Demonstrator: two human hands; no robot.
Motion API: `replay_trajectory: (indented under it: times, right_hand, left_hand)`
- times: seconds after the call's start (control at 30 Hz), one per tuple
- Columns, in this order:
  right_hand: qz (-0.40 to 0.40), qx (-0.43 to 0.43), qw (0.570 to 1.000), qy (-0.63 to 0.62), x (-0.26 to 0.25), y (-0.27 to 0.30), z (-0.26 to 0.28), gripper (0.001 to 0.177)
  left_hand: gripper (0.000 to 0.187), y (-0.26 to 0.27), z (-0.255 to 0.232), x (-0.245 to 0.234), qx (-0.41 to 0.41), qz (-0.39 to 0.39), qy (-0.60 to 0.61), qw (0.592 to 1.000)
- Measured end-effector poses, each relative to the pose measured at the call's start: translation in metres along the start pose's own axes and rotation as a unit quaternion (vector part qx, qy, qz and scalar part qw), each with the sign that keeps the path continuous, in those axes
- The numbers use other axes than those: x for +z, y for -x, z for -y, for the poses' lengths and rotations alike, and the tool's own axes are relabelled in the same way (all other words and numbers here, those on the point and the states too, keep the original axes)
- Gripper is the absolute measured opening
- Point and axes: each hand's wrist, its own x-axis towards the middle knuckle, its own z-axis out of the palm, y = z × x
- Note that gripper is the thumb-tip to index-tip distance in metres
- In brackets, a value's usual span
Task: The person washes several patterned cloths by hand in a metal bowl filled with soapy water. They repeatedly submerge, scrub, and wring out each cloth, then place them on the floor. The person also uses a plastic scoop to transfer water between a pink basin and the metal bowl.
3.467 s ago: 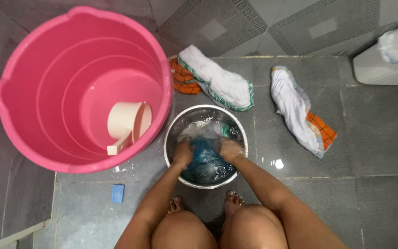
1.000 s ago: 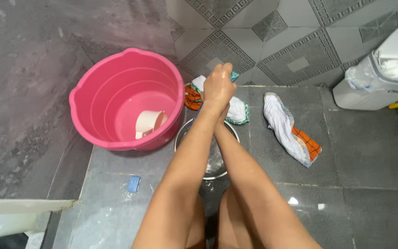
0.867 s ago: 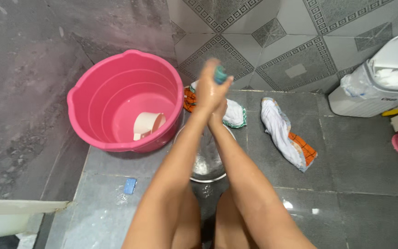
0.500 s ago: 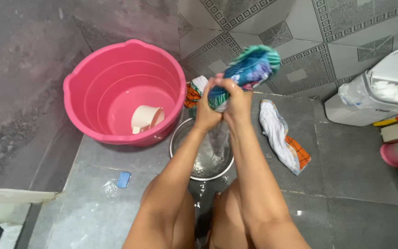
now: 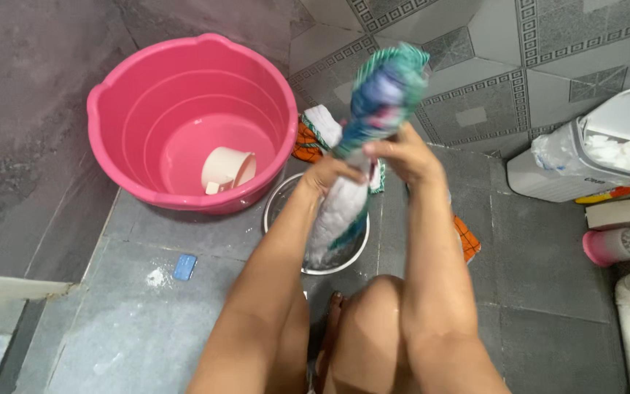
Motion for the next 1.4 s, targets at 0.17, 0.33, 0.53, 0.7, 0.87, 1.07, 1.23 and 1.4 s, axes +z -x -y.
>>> replay_trajectory:
  times: [0.17,0.33,0.53,0.7,0.87,1.07,1.23,1.4]
  right_hand:
    - [-0.236,0.206,0.947,-0.072,-0.009,0.080,-0.052,0.106]
    - [-0.292,0.317,0.784,-0.447,0.040,0.100,-0.127,0.125]
    - [-0.272,-0.049,0.819,-0.503,-0.029,0.070,-0.199,0.086]
    - [-0.194,-0.146,0.867,-0.435,-0.072,0.054,-0.144,0.057]
    - [-0.204,-0.174,0.897,-0.350,-0.054,0.047,-0.057,0.034]
    - [-0.211,-0.260,0.940,-0.065,0.041,0.047,0.002,0.047]
    - [-0.091,-0.379,0.797,0.461,0.107,0.072,-0.001,0.021]
    - [0.106,-0.440,0.619,0.641,0.099,0.087,-0.035,0.013]
  left_hand:
    - [0.048,0.005,-0.023,0.008,0.067,0.124,0.123,0.982]
    - [0.046,0.016,-0.027,0.047,0.102,0.173,0.113,0.973]
    - [0.043,0.033,-0.022,0.049,0.157,0.235,0.111,0.953]
    - [0.040,0.022,-0.024,-0.004,0.132,0.135,0.173,0.967]
    - [0.028,-0.017,-0.001,-0.034,0.131,-0.058,0.194,0.970]
    - [0.022,-0.058,0.027,-0.026,0.127,-0.133,0.271,0.945]
    - [0.022,-0.064,0.023,-0.003,0.011,-0.101,0.301,0.948]
    - [0.017,-0.065,0.012,0.016,0.008,-0.038,0.232,0.972]
